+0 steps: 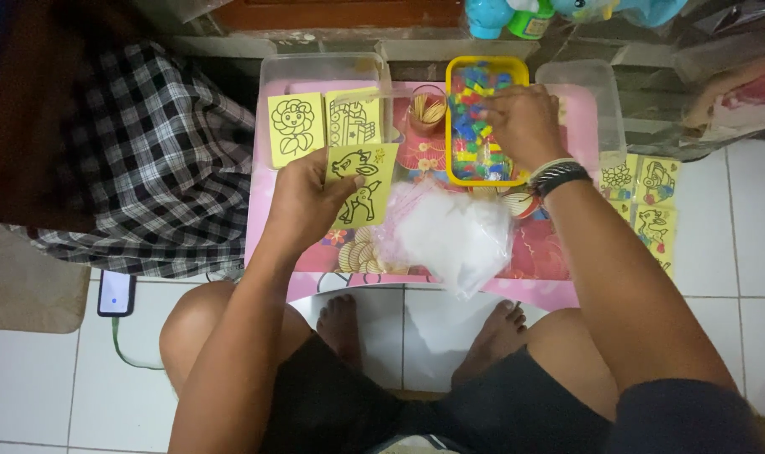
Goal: A person is sitting on the floor packing yellow cards and small colorful plastic pieces into small plastic bags at a low table.
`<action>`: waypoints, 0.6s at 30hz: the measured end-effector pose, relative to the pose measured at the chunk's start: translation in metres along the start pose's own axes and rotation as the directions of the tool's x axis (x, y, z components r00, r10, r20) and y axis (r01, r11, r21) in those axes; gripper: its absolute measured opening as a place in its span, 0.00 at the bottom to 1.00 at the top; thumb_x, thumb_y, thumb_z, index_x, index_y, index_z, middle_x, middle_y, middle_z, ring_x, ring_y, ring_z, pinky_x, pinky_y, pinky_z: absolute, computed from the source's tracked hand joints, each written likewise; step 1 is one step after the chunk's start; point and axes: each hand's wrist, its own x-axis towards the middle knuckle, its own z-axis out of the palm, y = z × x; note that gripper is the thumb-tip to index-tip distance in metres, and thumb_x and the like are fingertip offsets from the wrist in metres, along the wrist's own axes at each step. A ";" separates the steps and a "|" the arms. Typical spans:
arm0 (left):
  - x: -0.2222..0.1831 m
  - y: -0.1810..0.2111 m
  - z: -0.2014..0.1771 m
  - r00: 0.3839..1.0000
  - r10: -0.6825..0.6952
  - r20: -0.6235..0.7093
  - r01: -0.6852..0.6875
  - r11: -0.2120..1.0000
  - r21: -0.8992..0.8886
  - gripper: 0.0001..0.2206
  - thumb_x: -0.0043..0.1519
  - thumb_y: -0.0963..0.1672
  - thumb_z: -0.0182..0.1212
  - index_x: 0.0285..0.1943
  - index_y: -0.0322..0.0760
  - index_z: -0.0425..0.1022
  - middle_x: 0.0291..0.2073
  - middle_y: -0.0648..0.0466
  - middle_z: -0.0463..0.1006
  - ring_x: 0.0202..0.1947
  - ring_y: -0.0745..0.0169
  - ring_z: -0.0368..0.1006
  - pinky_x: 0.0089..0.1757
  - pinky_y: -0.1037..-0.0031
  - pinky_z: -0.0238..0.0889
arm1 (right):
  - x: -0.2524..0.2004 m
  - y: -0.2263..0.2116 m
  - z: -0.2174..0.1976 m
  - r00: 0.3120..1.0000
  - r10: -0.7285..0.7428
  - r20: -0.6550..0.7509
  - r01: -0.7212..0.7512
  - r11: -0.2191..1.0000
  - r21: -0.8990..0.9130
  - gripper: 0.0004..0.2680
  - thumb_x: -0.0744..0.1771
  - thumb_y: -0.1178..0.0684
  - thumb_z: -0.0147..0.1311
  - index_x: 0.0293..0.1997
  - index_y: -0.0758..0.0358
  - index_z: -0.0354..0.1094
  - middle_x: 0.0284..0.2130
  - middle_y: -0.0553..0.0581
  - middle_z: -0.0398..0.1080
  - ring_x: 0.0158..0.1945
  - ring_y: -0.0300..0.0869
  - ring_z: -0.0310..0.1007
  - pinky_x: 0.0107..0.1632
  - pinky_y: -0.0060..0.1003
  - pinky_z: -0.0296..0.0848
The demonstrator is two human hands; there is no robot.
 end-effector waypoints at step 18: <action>-0.015 0.017 0.017 0.982 0.187 -0.026 -0.181 0.970 0.160 0.07 0.57 0.40 0.68 0.36 0.29 0.74 0.18 0.51 0.77 0.15 0.61 0.65 0.24 0.69 0.61 | -0.051 -0.173 -0.157 0.958 -0.286 -0.015 0.257 0.834 0.487 0.04 0.62 0.69 0.58 0.34 0.68 0.71 0.56 0.58 0.73 0.47 0.43 0.69 0.44 0.34 0.68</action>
